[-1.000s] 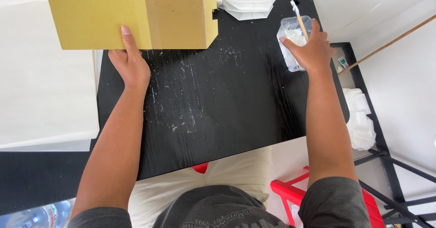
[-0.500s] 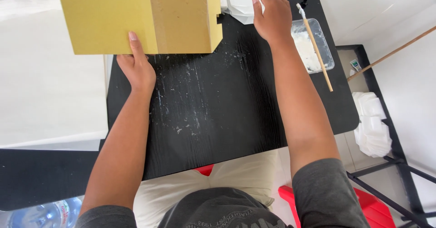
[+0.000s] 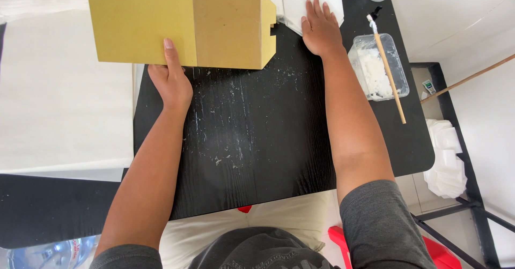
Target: The person is applying glue to paper sheets and folding them to assemble paper bags.
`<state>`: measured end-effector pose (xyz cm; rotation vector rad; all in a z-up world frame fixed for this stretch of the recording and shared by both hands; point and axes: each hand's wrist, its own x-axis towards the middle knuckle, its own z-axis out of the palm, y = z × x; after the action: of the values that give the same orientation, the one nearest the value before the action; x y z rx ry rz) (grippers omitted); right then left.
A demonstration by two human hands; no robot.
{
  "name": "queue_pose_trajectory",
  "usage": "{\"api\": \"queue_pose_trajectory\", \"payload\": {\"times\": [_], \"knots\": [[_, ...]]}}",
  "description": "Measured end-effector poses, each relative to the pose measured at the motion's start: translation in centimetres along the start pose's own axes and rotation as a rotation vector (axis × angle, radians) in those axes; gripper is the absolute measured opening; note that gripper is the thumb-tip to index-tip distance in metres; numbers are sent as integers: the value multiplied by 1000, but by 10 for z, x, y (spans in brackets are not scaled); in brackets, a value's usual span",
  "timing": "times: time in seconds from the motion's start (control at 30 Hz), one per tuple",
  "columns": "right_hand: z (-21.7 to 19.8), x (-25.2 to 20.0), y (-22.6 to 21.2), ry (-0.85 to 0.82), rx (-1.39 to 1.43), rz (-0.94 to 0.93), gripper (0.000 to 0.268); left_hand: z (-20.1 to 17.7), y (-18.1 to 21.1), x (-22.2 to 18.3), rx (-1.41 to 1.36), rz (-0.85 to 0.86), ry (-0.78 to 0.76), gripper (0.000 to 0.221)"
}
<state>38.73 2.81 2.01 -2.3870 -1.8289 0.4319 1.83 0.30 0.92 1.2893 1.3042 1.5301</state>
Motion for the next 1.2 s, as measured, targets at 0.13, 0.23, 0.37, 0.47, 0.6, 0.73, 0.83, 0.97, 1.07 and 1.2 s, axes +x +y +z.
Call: {"api": "queue_pose_trajectory", "payload": {"times": [0.13, 0.23, 0.37, 0.47, 0.6, 0.73, 0.83, 0.97, 1.07, 1.2], "knots": [[5, -1, 3, 32, -43, -42, 61, 0, 0, -1, -3, 17, -6, 63], [-1, -6, -2, 15, -92, -10, 61, -1, 3, -3, -13, -9, -15, 63], [-5, -2, 1, 180, -141, -67, 67, -1, 3, -2, -15, -1, -11, 64], [-10, -13, -3, 547, 20, -227, 54, -1, 7, -3, -34, 30, -30, 60], [-33, -62, -39, 720, 484, -155, 41, 0, 20, -4, -105, 17, -34, 64], [-58, -143, -88, 87, 561, 86, 60, 3, 34, -13, -148, -45, 5, 65], [-39, -162, -97, -357, 501, 13, 80, 10, 35, -21, -249, -96, 46, 66], [13, -153, -96, -302, 1090, -274, 64, 25, 32, -51, -310, -67, -84, 39], [44, -141, -94, -202, 1524, -275, 57, 16, 36, -70, -128, 44, -177, 34], [64, -122, -76, -27, 1968, -215, 37, -17, 39, -85, 99, 408, -400, 34]]}}
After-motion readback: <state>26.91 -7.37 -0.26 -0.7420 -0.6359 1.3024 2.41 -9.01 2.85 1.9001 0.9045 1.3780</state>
